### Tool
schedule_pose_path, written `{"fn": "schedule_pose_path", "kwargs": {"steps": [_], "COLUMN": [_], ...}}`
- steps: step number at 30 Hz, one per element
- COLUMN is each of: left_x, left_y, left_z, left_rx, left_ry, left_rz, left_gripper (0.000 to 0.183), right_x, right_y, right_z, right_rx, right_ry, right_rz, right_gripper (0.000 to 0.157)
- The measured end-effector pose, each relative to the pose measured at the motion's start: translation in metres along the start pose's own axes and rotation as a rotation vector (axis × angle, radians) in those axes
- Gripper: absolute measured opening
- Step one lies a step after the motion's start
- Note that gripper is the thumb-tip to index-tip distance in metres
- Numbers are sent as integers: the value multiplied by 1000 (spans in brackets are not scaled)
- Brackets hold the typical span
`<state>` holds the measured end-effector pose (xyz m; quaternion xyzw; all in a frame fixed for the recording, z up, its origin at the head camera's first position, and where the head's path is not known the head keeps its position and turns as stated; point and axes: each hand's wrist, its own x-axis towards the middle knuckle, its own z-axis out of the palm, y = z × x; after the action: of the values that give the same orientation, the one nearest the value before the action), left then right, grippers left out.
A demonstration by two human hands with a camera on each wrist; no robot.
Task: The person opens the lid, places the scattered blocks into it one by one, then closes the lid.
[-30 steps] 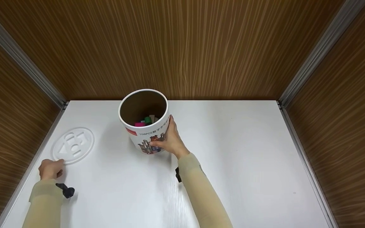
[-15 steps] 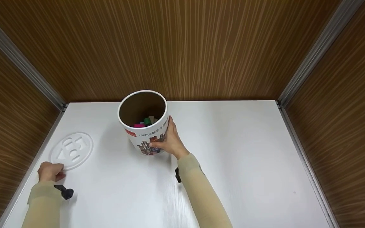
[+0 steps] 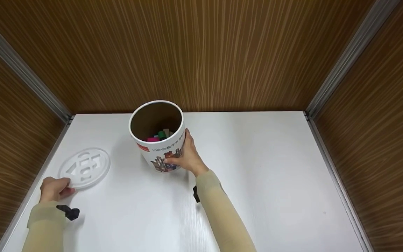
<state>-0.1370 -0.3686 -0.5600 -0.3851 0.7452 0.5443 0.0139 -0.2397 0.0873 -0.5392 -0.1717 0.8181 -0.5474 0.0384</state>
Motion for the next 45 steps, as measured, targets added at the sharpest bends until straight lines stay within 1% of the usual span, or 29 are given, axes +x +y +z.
{"fn": "schedule_pose_path", "kwargs": {"steps": [2, 4, 6, 9, 12, 16, 18, 23, 25, 28, 30, 34, 37, 39, 41, 45], "left_x": [0, -1, -1, -3, -5, -7, -8, -15, -18, -22, -26, -37, -44, -47, -50, -57], "left_y": [3, 6, 11, 20, 29, 41, 46, 57, 62, 69, 74, 86, 95, 102, 108, 119], "left_z": [0, 1, 3, 7, 10, 15, 17, 20, 22, 24, 25, 27, 28, 29, 31, 36], "left_rx": [-7, -25, -58, -122, -144, -158, -169, -182, -201, -218, -236, -234, -229, -210, -177, -82], "left_ry": [9, 16, 20, 4, 1, 6, 6, -4, -7, -9, -9, -7, -1, 18, 49, 129], "left_rz": [34, 65, 86, 94, 111, 160, 186, 257, 292, 338, 363, 417, 494, 570, 659, 861], "left_gripper": [20, 24, 33, 49, 56, 55, 53, 53, 53, 54, 54, 54, 55, 54, 51, 47], "right_x": [0, 1, 1, 1, 1, 0, 0, 0, 0, 0, 0, 1, 3, 5, 6, 5], "right_y": [1, 1, 2, 1, 0, -1, -1, -1, -2, -1, -1, 1, 2, 3, 4, 2], "right_z": [0, 0, 0, 0, -1, -2, -2, -1, -1, -1, -1, -1, -1, 0, 1, 1], "right_rx": [1, 5, 2, 4, -3, -11, -17, -24, -17, -11, -5, -7, -11, -9, -5, -15], "right_ry": [-2, -3, 1, 4, 3, 3, 2, 0, 0, -1, -2, -3, 2, 8, 10, -3], "right_rz": [-2, -2, 4, 15, 44, 85, 92, 68, 51, 50, 50, 45, 32, 26, 31, 52], "right_gripper": [135, 135, 135, 135, 134, 132, 132, 132, 131, 132, 132, 131, 130, 130, 130, 130]}}
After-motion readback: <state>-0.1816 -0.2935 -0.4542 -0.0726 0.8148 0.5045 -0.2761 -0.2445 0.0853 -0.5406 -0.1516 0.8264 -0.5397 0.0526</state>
